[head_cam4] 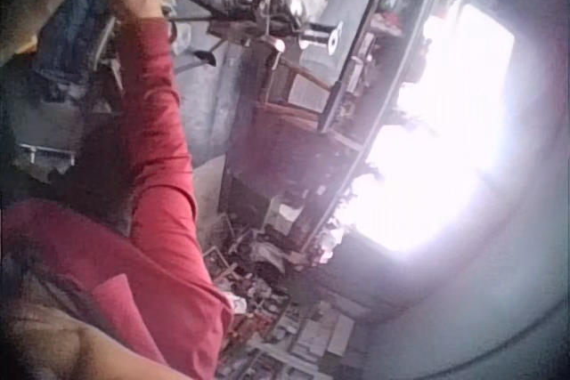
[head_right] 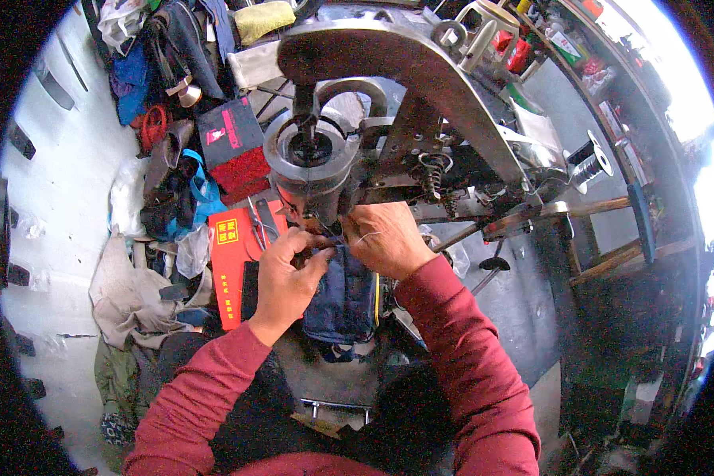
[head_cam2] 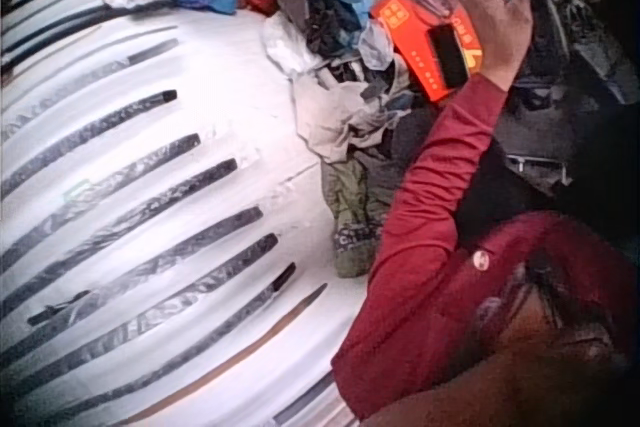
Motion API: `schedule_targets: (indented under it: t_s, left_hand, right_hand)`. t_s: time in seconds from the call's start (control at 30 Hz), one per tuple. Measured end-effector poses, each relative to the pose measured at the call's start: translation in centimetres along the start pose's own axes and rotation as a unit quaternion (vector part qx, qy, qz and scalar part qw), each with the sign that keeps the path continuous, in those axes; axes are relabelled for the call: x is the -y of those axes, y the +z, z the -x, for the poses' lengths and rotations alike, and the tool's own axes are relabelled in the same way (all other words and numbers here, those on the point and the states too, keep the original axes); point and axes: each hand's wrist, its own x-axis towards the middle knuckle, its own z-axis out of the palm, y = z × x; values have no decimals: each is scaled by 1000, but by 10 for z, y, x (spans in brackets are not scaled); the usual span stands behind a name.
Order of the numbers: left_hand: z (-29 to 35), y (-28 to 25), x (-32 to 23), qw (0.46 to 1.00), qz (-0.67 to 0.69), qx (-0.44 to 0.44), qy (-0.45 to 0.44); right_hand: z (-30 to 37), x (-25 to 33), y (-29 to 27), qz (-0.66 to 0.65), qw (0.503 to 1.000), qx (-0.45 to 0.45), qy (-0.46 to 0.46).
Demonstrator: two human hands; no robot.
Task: The person sits on the floor and uses a manual sewing machine to stitch a zipper onto a small blue bag. They repeatedly guide the bag under the needle and turn the handwheel to advance the stitching.
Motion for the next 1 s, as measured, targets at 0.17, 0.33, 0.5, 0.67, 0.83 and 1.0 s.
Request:
schedule_targets:
  t_s: [0.17, 0.33, 0.5, 0.67, 0.83, 1.0]
  left_hand:
    - [-1, 7, 2, 1000, -12, 4, -22]
    - [-3, 11, 7, 999, -38, -15, 28]
    - [1, 12, 10, 999, -21, 3, -28]
    - [0, 16, 12, 1000, 6, -4, -12]
    - [1, 17, 10, 1000, 14, -8, -9]
    - [1, 20, 10, 999, 30, -6, -23]
  right_hand:
    - [2, -10, -10, 28, 994, 101, 36]
    - [9, -13, -17, -46, 998, 11, 52]
    - [8, -14, -22, -34, 999, 13, 28]
    - [2, -18, -22, -4, 999, -7, -36]
    - [-5, -28, -10, 13, 998, -3, -56]
    - [-6, -41, 0, 23, 997, -20, -74]
